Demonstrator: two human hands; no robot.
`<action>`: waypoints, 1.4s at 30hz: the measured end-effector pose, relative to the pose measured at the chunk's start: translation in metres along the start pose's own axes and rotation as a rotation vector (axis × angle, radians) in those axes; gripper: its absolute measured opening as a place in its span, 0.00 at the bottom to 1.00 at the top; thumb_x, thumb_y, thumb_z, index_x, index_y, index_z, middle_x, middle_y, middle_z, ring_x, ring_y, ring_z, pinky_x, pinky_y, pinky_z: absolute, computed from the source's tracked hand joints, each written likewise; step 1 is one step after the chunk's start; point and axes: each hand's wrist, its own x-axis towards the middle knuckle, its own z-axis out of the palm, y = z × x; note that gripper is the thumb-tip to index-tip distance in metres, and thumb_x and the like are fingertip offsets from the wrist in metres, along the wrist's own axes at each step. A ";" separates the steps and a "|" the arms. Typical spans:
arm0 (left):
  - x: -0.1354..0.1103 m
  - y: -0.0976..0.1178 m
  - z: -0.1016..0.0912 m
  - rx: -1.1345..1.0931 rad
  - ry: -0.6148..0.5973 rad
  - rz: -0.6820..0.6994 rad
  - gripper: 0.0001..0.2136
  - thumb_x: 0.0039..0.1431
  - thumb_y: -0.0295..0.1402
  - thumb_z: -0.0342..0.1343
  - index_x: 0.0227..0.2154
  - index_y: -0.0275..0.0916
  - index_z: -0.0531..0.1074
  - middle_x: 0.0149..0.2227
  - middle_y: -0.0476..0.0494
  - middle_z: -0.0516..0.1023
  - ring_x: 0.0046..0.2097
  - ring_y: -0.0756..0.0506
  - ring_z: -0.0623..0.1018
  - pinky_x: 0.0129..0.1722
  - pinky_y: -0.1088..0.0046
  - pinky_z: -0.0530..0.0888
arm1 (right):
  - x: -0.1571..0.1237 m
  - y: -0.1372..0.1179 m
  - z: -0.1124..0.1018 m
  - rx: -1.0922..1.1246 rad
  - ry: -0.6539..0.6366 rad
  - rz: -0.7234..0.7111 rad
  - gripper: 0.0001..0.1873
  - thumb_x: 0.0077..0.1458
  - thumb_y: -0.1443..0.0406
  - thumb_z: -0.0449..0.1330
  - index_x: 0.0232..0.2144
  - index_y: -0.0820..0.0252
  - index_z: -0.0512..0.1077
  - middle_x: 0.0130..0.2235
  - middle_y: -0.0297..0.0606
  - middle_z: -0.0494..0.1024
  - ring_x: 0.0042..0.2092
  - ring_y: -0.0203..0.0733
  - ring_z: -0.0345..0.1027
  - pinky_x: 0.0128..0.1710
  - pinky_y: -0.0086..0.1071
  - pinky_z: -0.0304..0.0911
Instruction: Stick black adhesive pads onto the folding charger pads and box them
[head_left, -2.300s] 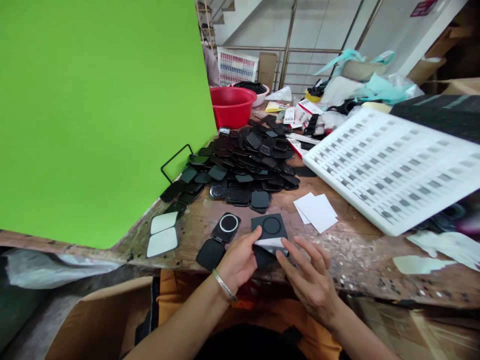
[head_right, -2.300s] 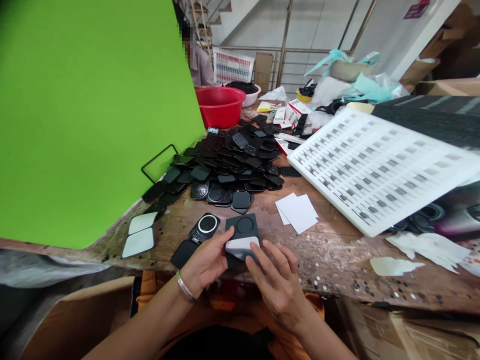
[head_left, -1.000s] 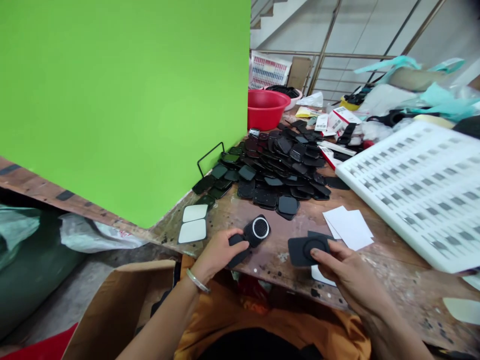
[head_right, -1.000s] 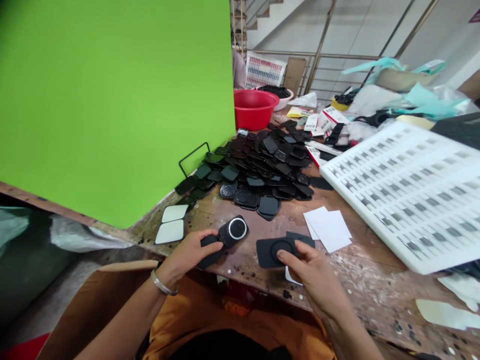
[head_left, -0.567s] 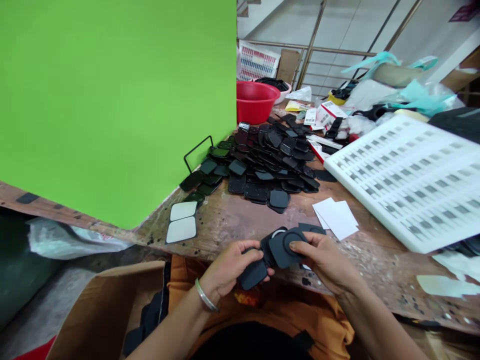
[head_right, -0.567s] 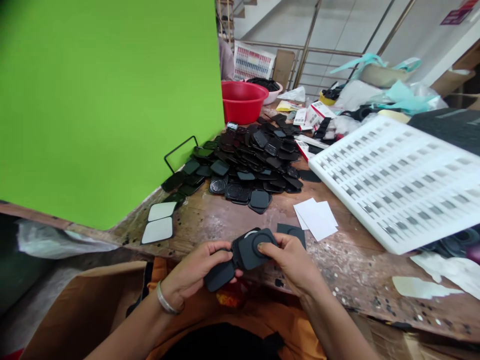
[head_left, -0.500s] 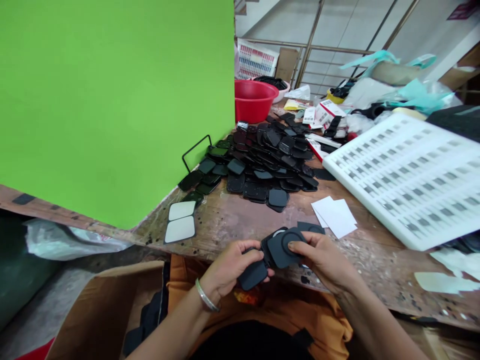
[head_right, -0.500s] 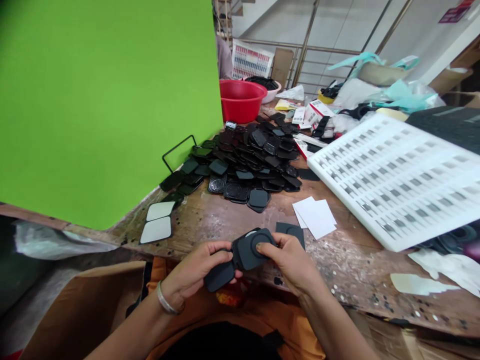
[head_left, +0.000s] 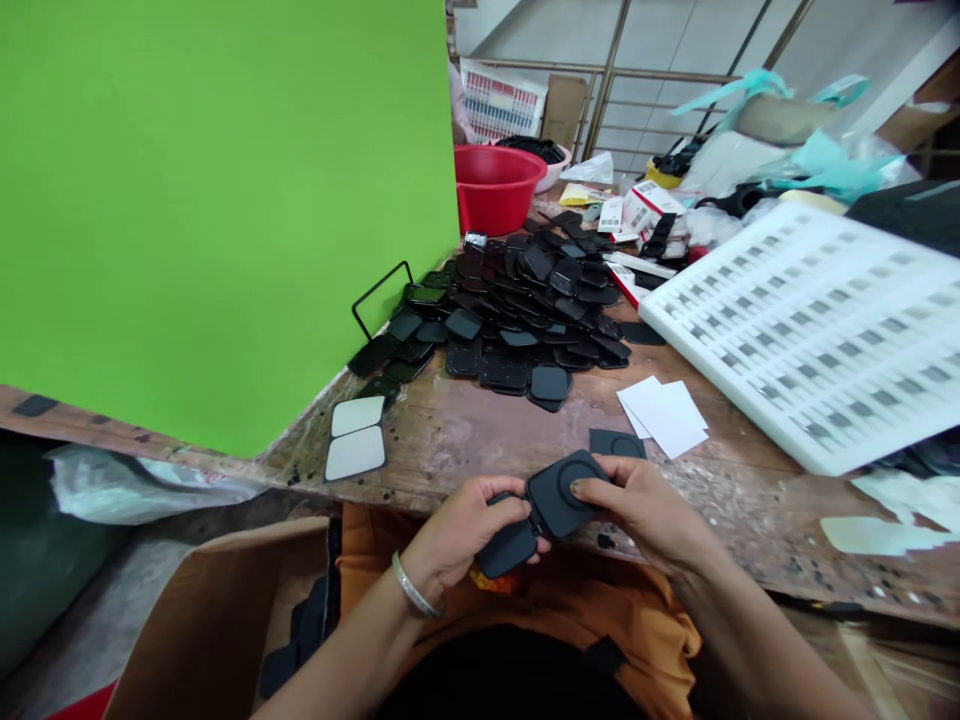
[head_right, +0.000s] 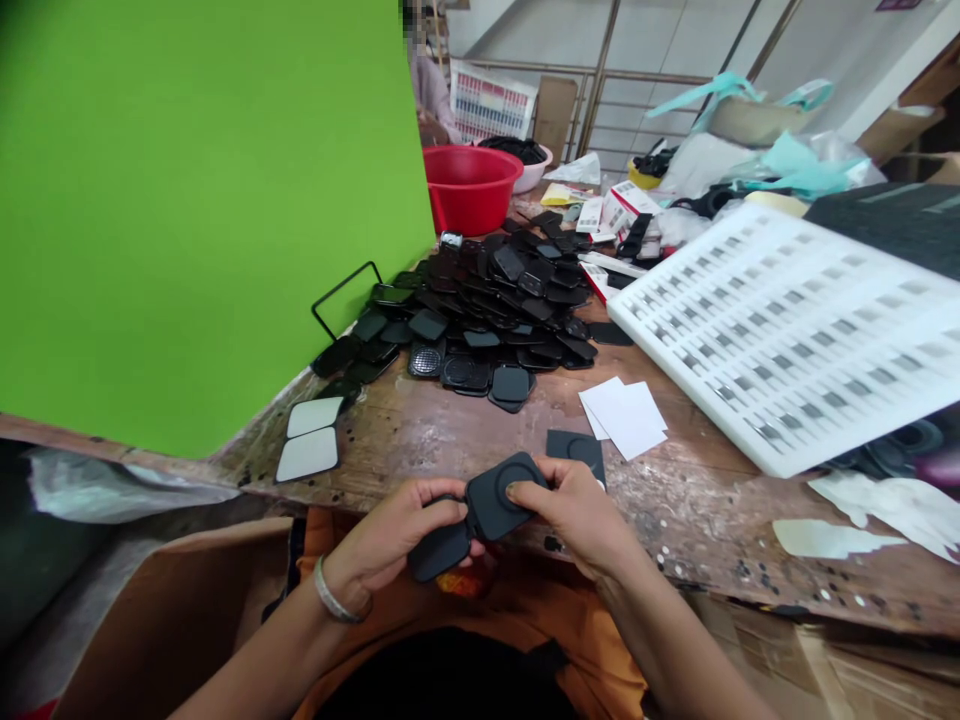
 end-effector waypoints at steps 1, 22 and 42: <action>0.000 0.000 0.001 -0.002 0.001 0.002 0.15 0.50 0.32 0.59 0.41 0.33 0.73 0.29 0.39 0.80 0.30 0.45 0.81 0.29 0.73 0.77 | 0.000 0.000 0.000 -0.006 0.005 -0.002 0.13 0.42 0.63 0.65 0.33 0.63 0.78 0.31 0.37 0.77 0.33 0.38 0.68 0.37 0.31 0.65; 0.003 -0.001 0.003 0.005 0.008 -0.001 0.16 0.50 0.33 0.59 0.43 0.32 0.72 0.29 0.40 0.80 0.30 0.44 0.81 0.29 0.73 0.76 | 0.000 0.001 0.000 -0.140 0.127 -0.047 0.11 0.43 0.62 0.64 0.32 0.62 0.78 0.32 0.36 0.77 0.34 0.39 0.68 0.37 0.31 0.63; 0.004 -0.002 0.004 -0.001 0.013 0.009 0.16 0.51 0.32 0.58 0.43 0.33 0.72 0.27 0.40 0.80 0.29 0.45 0.80 0.28 0.75 0.76 | 0.003 0.010 -0.001 -0.208 0.180 -0.088 0.12 0.45 0.62 0.63 0.32 0.63 0.77 0.35 0.38 0.76 0.36 0.40 0.66 0.38 0.32 0.62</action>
